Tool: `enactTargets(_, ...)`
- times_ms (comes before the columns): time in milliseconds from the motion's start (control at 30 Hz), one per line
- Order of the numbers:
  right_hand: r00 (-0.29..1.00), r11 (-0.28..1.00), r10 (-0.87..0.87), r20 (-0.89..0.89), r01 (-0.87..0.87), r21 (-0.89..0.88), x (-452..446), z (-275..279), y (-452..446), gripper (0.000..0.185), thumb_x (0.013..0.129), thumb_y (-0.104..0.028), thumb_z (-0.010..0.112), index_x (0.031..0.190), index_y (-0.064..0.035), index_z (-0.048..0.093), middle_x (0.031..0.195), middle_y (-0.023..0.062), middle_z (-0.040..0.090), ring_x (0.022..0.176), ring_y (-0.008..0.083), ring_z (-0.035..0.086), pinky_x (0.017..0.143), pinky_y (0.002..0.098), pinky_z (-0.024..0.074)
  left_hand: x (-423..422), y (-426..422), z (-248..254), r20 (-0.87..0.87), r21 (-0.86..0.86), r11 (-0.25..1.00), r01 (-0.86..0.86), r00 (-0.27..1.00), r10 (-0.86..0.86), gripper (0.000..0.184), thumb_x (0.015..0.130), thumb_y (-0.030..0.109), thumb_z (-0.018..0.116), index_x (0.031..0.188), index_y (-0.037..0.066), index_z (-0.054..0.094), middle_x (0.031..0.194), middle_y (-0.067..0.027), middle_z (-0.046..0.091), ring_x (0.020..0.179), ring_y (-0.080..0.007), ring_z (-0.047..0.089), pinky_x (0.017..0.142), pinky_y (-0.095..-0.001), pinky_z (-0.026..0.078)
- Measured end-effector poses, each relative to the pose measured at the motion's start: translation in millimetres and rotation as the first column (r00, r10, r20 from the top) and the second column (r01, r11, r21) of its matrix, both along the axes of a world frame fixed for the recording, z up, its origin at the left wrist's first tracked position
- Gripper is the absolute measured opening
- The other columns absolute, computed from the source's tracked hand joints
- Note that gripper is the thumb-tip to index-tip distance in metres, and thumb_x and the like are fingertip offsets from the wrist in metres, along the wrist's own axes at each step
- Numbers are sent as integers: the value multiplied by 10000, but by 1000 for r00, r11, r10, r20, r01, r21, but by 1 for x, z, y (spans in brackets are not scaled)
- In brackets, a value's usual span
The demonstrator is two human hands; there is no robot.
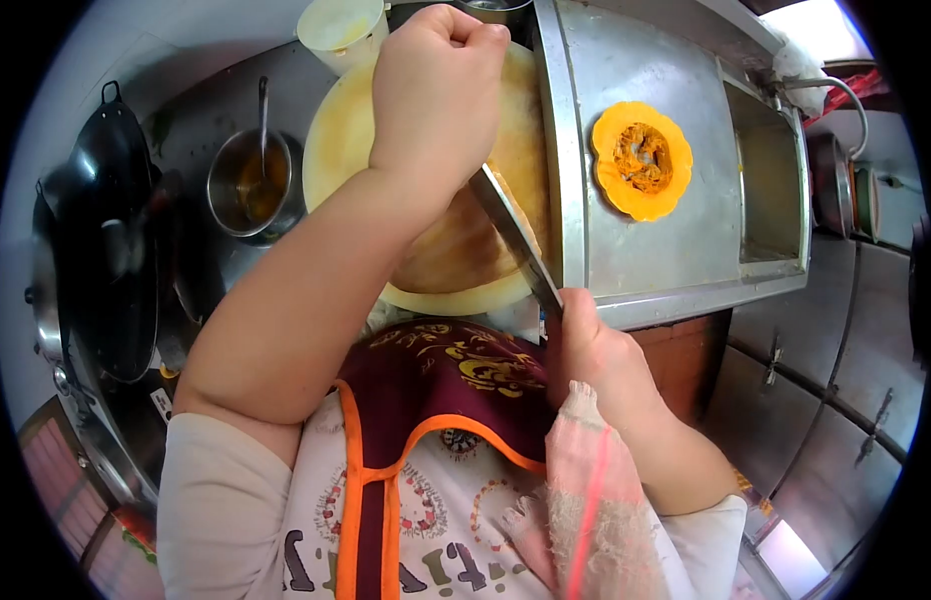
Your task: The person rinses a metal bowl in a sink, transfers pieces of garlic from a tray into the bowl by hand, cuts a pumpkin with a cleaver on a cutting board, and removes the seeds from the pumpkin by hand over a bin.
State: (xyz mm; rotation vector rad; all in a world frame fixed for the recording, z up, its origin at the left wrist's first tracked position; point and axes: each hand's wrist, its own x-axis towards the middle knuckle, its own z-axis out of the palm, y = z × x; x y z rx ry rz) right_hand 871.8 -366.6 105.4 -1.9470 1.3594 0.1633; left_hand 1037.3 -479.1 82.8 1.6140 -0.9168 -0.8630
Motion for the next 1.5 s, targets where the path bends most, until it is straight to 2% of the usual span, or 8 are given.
enactTargets(500, 997, 995, -82, 15, 82, -61, 3, 1, -4, 219, 860, -55, 526, 975, -7, 347, 618, 261, 544, 588, 467, 545, 483, 510, 403, -1, -5, -3, -20, 54, 998, 16, 1000, -15, 213, 864, 200, 580, 765, 13, 554, 604, 9, 476, 557, -83, 408, 533, -267, 368)
enactTargets(900, 993, 992, -84, -89, 91, 86, 6, -4, -13, 199, 825, -57, 477, 914, -3, 307, 712, 269, 568, 666, 470, 560, 595, 529, 435, 0, -10, -21, 138, 21, 1000, -2, 990, -1, 226, 861, 208, 557, 768, 2, 553, 609, -27, 514, 562, -108, 451, 546, -294, 395)
enactTargets(1000, 992, 992, -124, 27, 124, 1, -2, -11, -8, 236, 859, -76, 526, 984, -12, 336, 642, 277, 549, 614, 482, 541, 515, 519, 402, 1, -20, -34, 234, -97, 995, 12, 972, 11, 191, 811, 145, 562, 718, -20, 540, 682, -241, 579, 680, -382, 582, 619, -426, 447)
enactTargets(1100, 993, 993, -118, 4, 118, 26, 0, -9, -12, 222, 864, -70, 509, 992, -11, 338, 660, 282, 557, 646, 487, 545, 535, 524, 408, -3, -24, -26, 227, -79, 997, 9, 974, 9, 164, 811, 104, 500, 696, -12, 520, 662, -228, 563, 637, -335, 560, 602, -403, 437)
enactTargets(1133, 991, 990, -124, -43, 127, 61, 3, -11, -14, 204, 850, -59, 490, 971, 2, 337, 689, 282, 565, 656, 479, 554, 563, 523, 423, -8, -17, -18, 97, 150, 988, 40, 994, -55, 226, 852, 209, 556, 767, 0, 548, 626, -79, 557, 567, -176, 510, 555, -329, 413)
enactTargets(1233, 993, 995, -79, -88, 83, 47, 4, -50, -8, 165, 829, -51, 428, 946, 36, 351, 765, 273, 591, 682, 441, 591, 619, 503, 470, -6, -14, -83, 509, -156, 987, 45, 860, 41, 212, 846, 217, 542, 780, 16, 558, 679, -130, 599, 641, -272, 575, 590, -380, 435)
enactTargets(1333, 998, 993, -31, -49, 25, -116, 0, -120, 17, 187, 783, -19, 416, 955, 28, 362, 747, 265, 593, 669, 421, 607, 605, 498, 492, 14, -3, -105, 511, 58, 993, -99, 858, 56, 201, 849, 232, 517, 819, 39, 566, 752, -147, 621, 742, -333, 592, 667, -401, 449)
enactTargets(1500, 999, 995, -42, -7, 41, -95, 6, -105, 12, 155, 793, -7, 401, 938, 31, 365, 748, 281, 586, 676, 442, 602, 609, 505, 487, 15, 14, -82, 489, 87, 996, -2, 871, -41, 243, 828, 230, 544, 970, 33, 524, 931, -126, 604, 900, -289, 552, 821, -462, 361)
